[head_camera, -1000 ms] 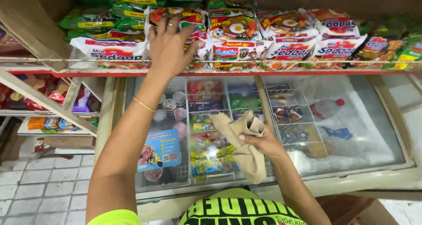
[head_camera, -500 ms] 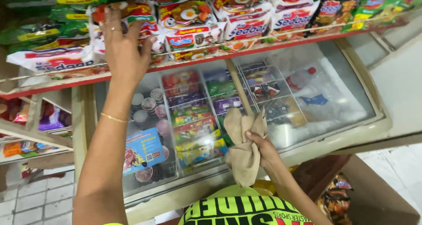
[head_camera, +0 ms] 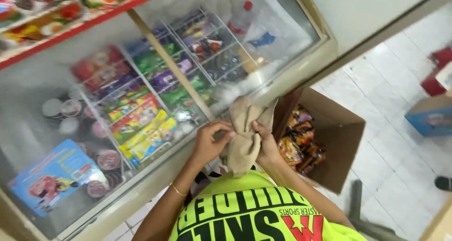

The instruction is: Wiping dust off individual instant noodle packets with a cloth and organizing them on the store shelf.

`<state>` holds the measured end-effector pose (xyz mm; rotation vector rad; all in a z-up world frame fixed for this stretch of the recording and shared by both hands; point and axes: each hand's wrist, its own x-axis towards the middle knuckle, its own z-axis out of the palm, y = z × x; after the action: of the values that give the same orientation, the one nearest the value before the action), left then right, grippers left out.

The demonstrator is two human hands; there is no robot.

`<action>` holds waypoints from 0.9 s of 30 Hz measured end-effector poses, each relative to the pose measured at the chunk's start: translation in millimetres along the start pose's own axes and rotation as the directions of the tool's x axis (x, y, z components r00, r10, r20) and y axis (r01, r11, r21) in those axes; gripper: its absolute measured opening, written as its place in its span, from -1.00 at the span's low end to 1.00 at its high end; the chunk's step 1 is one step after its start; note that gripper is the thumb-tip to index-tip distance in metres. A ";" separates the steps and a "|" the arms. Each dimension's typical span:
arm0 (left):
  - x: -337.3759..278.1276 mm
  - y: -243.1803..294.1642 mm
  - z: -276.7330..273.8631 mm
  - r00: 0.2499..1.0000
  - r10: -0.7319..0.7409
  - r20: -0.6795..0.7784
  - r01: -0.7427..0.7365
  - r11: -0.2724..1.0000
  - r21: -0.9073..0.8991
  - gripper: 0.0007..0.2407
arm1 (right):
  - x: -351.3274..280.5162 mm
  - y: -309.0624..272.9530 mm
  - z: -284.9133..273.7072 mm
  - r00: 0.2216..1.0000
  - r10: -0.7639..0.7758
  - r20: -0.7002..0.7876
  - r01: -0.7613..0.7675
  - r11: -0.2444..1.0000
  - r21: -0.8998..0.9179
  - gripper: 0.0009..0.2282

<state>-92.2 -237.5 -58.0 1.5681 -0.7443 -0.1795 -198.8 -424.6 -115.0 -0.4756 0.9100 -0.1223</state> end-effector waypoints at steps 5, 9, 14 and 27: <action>-23.7 0.3 94.4 0.979 -0.072 0.190 0.084 0.995 -0.056 -0.91 | -48.2 -22.0 -45.3 0.998 -0.043 -0.045 0.049 0.986 0.157 -0.59; -34.7 15.1 138.9 0.953 -0.122 0.276 0.131 0.991 -0.011 -0.90 | -57.6 -46.8 -98.4 0.998 0.040 -0.046 -0.032 0.987 0.157 -0.53; -43.6 20.9 198.7 0.914 -0.179 0.365 0.261 0.946 -0.190 -0.92 | -3.3 -92.4 -211.7 0.990 -0.038 -0.135 0.056 0.990 0.133 -0.58; -77.9 -94.2 331.7 0.675 -0.649 0.351 0.710 0.701 -0.068 -0.60 | 61.0 -159.6 -356.0 0.931 -0.272 -0.243 0.200 0.938 -0.283 -0.66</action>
<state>-295.0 -474.9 -223.9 1.5746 -0.3045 -1.0518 -424.7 -707.5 -272.8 -0.8242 1.1499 -0.3025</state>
